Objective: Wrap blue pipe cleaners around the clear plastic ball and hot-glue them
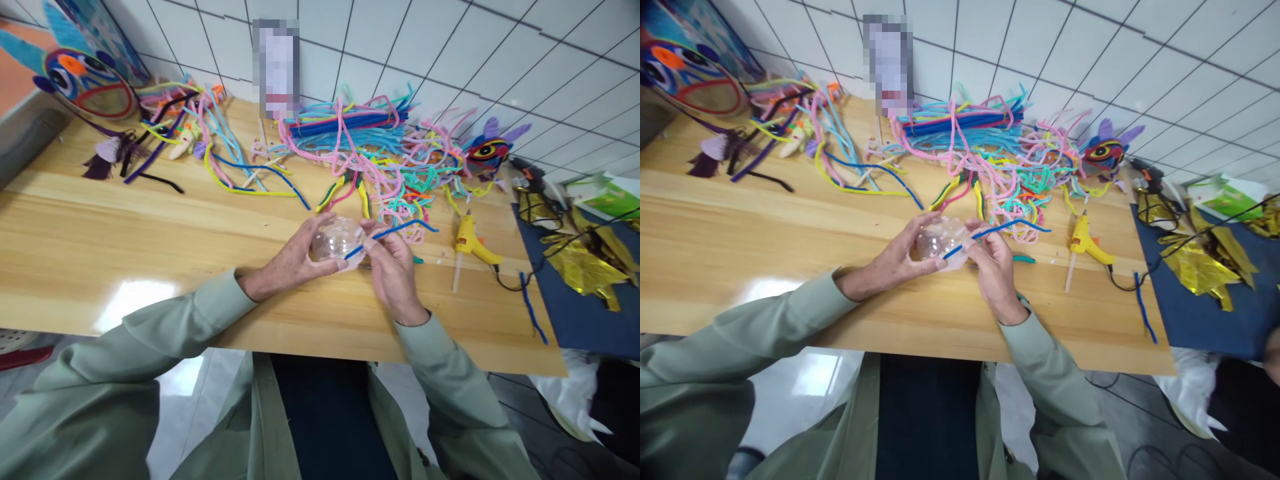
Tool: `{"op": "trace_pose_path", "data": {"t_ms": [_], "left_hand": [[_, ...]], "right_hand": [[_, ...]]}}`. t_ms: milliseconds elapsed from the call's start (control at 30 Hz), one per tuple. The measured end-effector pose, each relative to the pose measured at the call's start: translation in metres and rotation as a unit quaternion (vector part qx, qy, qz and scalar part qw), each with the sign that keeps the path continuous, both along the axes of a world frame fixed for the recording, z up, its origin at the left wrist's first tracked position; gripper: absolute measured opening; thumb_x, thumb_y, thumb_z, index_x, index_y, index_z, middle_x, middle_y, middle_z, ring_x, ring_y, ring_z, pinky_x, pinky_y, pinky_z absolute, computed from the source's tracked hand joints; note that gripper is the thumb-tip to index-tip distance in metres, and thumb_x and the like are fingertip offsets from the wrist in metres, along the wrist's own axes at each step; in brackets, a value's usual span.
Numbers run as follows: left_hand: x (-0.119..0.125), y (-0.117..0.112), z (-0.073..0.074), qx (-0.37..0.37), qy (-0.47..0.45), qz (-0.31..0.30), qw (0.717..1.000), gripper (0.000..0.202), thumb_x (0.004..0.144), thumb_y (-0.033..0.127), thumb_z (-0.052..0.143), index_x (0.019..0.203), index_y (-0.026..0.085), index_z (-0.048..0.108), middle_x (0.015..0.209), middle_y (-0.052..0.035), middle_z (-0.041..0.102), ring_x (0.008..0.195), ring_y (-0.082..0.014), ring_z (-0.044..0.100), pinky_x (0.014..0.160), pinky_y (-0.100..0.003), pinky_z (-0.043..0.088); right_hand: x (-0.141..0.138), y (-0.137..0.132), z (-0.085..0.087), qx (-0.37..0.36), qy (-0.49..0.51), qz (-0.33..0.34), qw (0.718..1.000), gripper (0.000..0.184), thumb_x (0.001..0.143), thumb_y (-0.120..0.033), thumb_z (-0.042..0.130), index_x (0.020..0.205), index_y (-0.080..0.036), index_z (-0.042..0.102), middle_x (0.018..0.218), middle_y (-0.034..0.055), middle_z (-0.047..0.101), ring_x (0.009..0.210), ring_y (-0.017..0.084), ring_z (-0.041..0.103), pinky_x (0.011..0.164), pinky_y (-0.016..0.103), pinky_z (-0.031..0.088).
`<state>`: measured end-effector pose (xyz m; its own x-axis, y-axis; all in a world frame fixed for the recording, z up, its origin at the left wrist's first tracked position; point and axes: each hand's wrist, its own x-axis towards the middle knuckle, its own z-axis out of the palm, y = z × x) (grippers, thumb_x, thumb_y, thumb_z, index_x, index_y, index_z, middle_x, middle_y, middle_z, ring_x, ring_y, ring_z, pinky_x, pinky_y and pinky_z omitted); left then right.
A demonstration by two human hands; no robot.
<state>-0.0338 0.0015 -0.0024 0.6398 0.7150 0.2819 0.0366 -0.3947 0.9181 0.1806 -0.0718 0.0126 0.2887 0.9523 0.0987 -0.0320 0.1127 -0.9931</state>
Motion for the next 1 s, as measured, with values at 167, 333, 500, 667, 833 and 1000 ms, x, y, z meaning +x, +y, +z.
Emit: {"op": "trace_pose_path", "data": {"t_ms": [167,333,500,667,833,1000], "left_hand": [[-0.001,-0.001,0.000,-0.001,-0.005,0.000,1.000,0.088,0.094,0.059,0.085,0.165,0.028,0.044,0.169,-0.0176,0.052,0.161,-0.0389,0.051,0.137,-0.060,0.043],[-0.001,-0.002,-0.003,-0.004,-0.010,-0.002,1.000,0.089,0.094,0.055,0.087,0.165,0.027,0.042,0.167,-0.0183,0.052,0.160,-0.0378,0.053,0.136,-0.059,0.044],[-0.001,-0.001,-0.010,-0.001,-0.013,0.004,1.000,0.091,0.093,0.056,0.087,0.166,0.027,0.042,0.168,-0.0185,0.051,0.161,-0.0392,0.051,0.138,-0.061,0.041],[-0.002,-0.002,-0.011,-0.009,-0.017,-0.014,1.000,0.091,0.095,0.056,0.085,0.168,0.029,0.037,0.171,-0.0183,0.047,0.163,-0.0389,0.049,0.138,-0.062,0.041],[-0.003,-0.001,-0.010,-0.001,-0.019,-0.030,0.999,0.092,0.095,0.056,0.085,0.169,0.031,0.037,0.173,-0.0174,0.045,0.165,-0.0400,0.047,0.139,-0.063,0.038],[-0.004,-0.001,-0.012,-0.017,-0.030,-0.031,0.999,0.091,0.095,0.054,0.086,0.169,0.033,0.038,0.173,-0.0159,0.046,0.164,-0.0406,0.047,0.140,-0.064,0.036]], "right_hand": [[0.001,0.000,0.000,-0.011,0.017,-0.004,1.000,0.020,0.089,-0.045,0.085,0.095,-0.031,0.074,0.133,0.0038,0.079,0.129,0.027,0.072,0.110,0.047,0.062],[0.001,0.000,-0.003,-0.003,0.014,0.003,1.000,0.018,0.092,-0.046,0.084,0.094,-0.032,0.073,0.131,0.0030,0.079,0.129,0.026,0.073,0.107,0.045,0.063],[0.000,0.000,-0.004,0.005,0.009,0.010,1.000,0.019,0.094,-0.048,0.084,0.096,-0.032,0.073,0.131,0.0022,0.079,0.129,0.025,0.073,0.111,0.046,0.062],[0.000,-0.001,-0.002,0.006,0.037,0.012,0.999,0.014,0.092,-0.040,0.086,0.094,-0.032,0.075,0.131,0.0008,0.079,0.127,0.024,0.074,0.112,0.045,0.062],[0.000,-0.001,-0.002,-0.003,0.027,0.013,1.000,0.019,0.091,-0.045,0.087,0.095,-0.031,0.074,0.132,0.0018,0.079,0.128,0.025,0.075,0.109,0.044,0.064],[-0.001,-0.002,0.000,-0.009,0.043,0.012,0.999,0.018,0.090,-0.042,0.088,0.095,-0.031,0.074,0.131,0.0015,0.079,0.129,0.024,0.074,0.111,0.041,0.061]]}}
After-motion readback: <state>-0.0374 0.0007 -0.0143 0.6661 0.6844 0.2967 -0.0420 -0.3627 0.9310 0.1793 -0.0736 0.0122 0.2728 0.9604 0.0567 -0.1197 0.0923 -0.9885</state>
